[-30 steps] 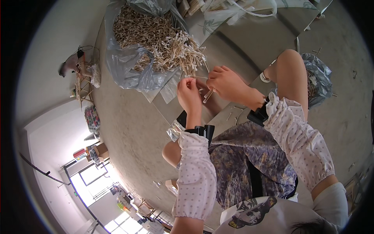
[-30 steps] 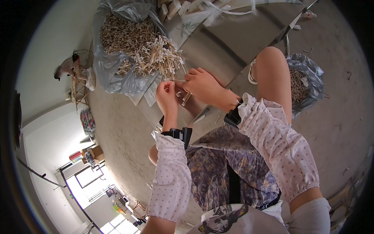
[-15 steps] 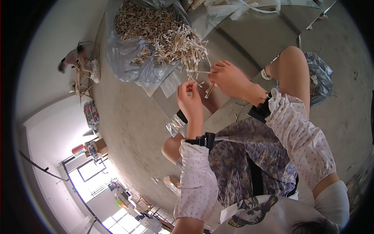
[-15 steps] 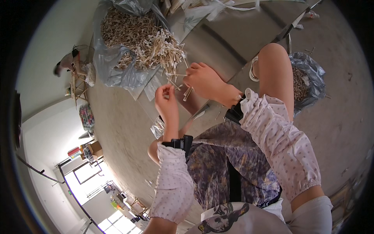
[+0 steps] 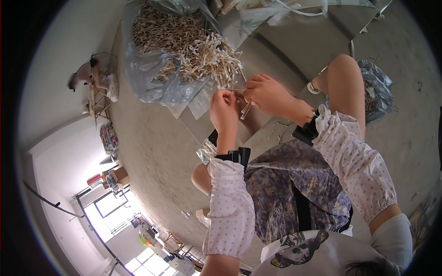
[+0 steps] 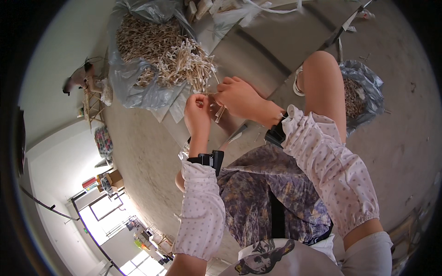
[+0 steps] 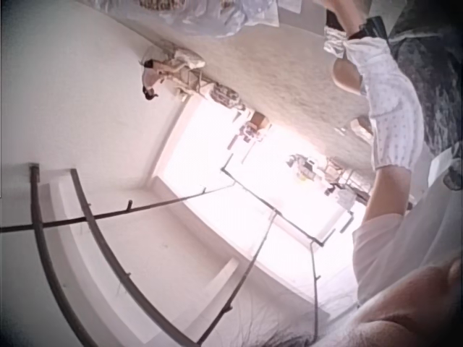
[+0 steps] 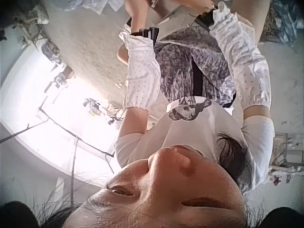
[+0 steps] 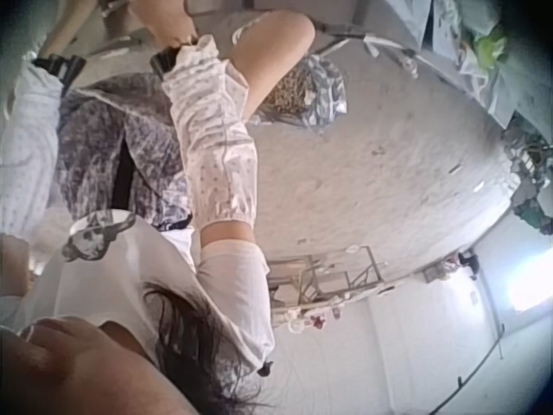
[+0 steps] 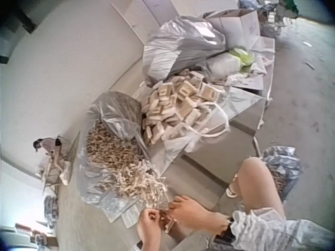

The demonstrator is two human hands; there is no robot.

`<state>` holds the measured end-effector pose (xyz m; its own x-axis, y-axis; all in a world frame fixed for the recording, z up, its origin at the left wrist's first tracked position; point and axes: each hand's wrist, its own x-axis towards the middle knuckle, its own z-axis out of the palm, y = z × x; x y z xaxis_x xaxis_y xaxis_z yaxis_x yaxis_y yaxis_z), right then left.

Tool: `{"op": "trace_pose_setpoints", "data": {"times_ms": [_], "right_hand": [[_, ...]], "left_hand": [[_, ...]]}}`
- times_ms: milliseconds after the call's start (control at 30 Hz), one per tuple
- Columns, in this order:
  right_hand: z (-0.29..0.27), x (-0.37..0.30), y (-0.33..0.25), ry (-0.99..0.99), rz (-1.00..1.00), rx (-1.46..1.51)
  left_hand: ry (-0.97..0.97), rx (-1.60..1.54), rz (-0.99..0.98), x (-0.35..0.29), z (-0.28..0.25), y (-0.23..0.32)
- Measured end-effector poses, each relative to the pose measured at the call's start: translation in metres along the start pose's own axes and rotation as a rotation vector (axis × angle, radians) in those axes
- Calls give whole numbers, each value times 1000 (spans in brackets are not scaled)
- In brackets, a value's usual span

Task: Sorting and packing cotton swabs into containers.

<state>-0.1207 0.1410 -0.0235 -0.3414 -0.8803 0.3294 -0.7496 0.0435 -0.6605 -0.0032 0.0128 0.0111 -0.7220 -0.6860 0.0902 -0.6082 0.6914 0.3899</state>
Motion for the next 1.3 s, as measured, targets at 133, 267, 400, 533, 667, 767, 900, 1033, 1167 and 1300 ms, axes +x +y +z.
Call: {"op": "trace_pose_setpoints", "data": {"times_ms": [133,267,400,533,667,767,900,1033,1167,1300], "right_hand": [[3,0,1,-12,-12,-16],[3,0,-1,16,-38,-11],[2,-1,0,10,-36,-7],[1,3,-7,78,-68,-16],[4,3,-11,188,-180,-34],[10,0,-7,95,-181,-26],[12,0,-4,58,-182,-50],[10,0,-2,41,-146,-36],[7,1,0,-10,-70,24],[6,2,-4,-31,-37,27]], "left_hand": [[-33,-295,-152,-7,-8,-1],[8,-605,-228,-14,-13,-8],[-107,-624,-307,-25,-21,-8],[-151,-569,-348,-37,-22,-10],[-121,-612,-376,-47,-16,-7],[-146,-619,-366,-50,-13,-10],[59,-270,-147,-58,-18,-17],[-10,-394,-281,-76,-34,-11],[-352,-251,-78,-109,-38,-6],[-602,-183,-92,-123,-52,25]]}}
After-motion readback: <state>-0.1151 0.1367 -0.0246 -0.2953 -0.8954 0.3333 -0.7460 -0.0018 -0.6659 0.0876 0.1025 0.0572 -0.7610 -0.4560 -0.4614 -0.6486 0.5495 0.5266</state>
